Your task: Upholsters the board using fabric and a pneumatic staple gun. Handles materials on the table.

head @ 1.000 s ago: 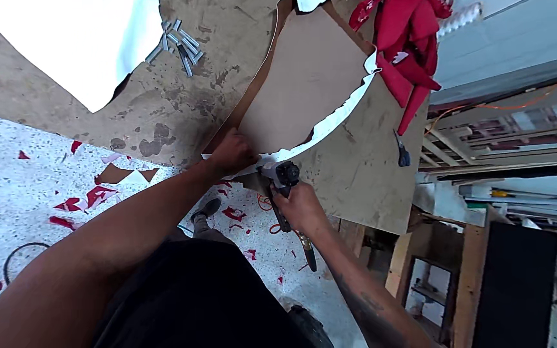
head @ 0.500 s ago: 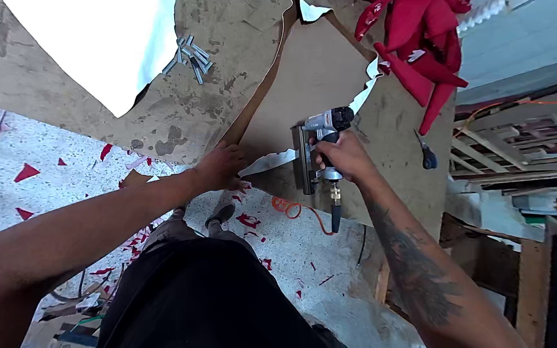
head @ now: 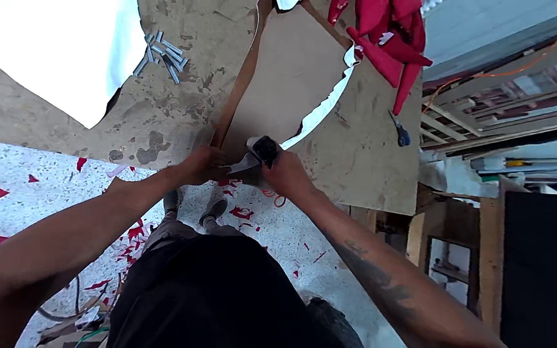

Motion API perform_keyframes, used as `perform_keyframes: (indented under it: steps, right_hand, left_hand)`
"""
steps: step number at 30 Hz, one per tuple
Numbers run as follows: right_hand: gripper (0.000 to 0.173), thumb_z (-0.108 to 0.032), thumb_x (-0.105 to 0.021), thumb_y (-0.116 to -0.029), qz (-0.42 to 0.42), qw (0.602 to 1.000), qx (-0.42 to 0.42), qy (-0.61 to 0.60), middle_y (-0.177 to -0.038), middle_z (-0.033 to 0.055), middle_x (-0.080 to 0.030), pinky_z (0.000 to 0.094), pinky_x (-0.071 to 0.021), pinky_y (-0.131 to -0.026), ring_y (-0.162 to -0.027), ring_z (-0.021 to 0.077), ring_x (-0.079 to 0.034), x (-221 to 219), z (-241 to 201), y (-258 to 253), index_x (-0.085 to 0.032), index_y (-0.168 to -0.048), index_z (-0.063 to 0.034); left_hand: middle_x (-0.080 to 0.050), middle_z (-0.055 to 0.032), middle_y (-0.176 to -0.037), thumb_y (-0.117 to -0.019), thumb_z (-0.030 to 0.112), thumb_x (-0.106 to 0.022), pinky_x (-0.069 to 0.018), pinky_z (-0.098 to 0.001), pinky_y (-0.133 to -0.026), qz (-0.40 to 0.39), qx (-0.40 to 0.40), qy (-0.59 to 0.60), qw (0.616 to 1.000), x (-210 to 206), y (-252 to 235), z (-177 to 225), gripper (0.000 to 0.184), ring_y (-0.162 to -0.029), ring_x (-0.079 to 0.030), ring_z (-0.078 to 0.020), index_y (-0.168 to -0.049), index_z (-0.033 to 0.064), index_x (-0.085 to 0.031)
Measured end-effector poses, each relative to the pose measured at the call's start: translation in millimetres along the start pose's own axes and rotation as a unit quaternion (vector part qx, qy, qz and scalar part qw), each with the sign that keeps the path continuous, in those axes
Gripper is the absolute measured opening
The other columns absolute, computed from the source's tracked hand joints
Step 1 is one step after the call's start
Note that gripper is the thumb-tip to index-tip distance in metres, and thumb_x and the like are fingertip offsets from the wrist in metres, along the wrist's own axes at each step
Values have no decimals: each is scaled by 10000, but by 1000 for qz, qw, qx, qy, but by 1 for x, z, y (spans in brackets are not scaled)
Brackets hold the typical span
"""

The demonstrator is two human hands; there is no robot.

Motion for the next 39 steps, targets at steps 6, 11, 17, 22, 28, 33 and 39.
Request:
perform_keyframes:
  steps: [6, 11, 17, 22, 28, 33, 39]
  right_hand:
    - [335, -214, -676, -921, -6, 999, -32, -15, -904, 115, -706, 555, -576, -705, -831, 307, -711, -7, -14, 3, -601, -1233, -115]
    - [364, -239, -678, -913, -5, 998, -58, -28, -910, 122, -703, 570, -571, -701, -832, 314, -708, -11, -18, 0, -595, -1240, -103]
    - [246, -289, -666, -937, 56, 977, -106, -178, -761, 80, -688, 519, -598, -593, -619, 239, -682, -16, -10, 31, -665, -1116, -120]
    - [145, -242, -654, -951, 34, 967, -140, -212, -678, 47, -669, 444, -574, -503, -523, 197, -644, -33, -36, 84, -705, -1055, -155]
    - [131, -232, -677, -929, 12, 979, -160, -127, -715, 45, -666, 485, -539, -537, -589, 211, -646, -59, -57, 74, -703, -1031, -154]
    - [152, -273, -676, -942, -3, 978, -175, -111, -711, 52, -666, 483, -543, -533, -592, 219, -656, -49, -68, 74, -674, -1017, -141]
    - [119, -250, -674, -928, -12, 982, -150, -111, -728, 21, -668, 462, -544, -543, -619, 188, -660, -61, -90, 77, -674, -1013, -166]
  left_hand:
    - [-682, 4, -897, -1001, 466, -620, -473, -449, -931, 24, -14, -172, 985, 16, 14, -1, 370, -989, -623, -196, -860, 143, -734]
    - [-672, -12, -875, -961, 647, -564, -449, -521, -930, 43, 171, -242, 954, 25, 22, 3, 529, -1005, -617, -259, -798, 159, -687]
    - [-704, -45, -846, -1005, 630, -488, -499, -517, -1000, -47, 165, -195, 966, 28, 9, -11, 564, -949, -675, -252, -826, 151, -728]
    - [-661, -72, -842, -1055, 483, -478, -522, -494, -906, -57, 79, -162, 982, 27, 9, -19, 515, -926, -654, -264, -771, 105, -682]
    - [-568, -66, -704, -1070, 420, -449, -525, -461, -760, -45, 4, -143, 989, 30, 7, -26, 527, -772, -617, -255, -673, 96, -573]
    - [-552, -69, -681, -1072, 399, -439, -522, -466, -685, -54, -34, -129, 990, 30, 4, -30, 523, -722, -612, -252, -660, 93, -545]
    - [-533, -59, -657, -1075, 390, -427, -508, -457, -653, -56, -41, -138, 988, 31, 4, -32, 517, -693, -604, -247, -663, 98, -537]
Point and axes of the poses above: each hand's wrist, its own y-axis away from the middle knuckle, its own x-axis out of the back of the hand, z = x × y, the point moved 4 cm from there along -y, towards the middle knuckle
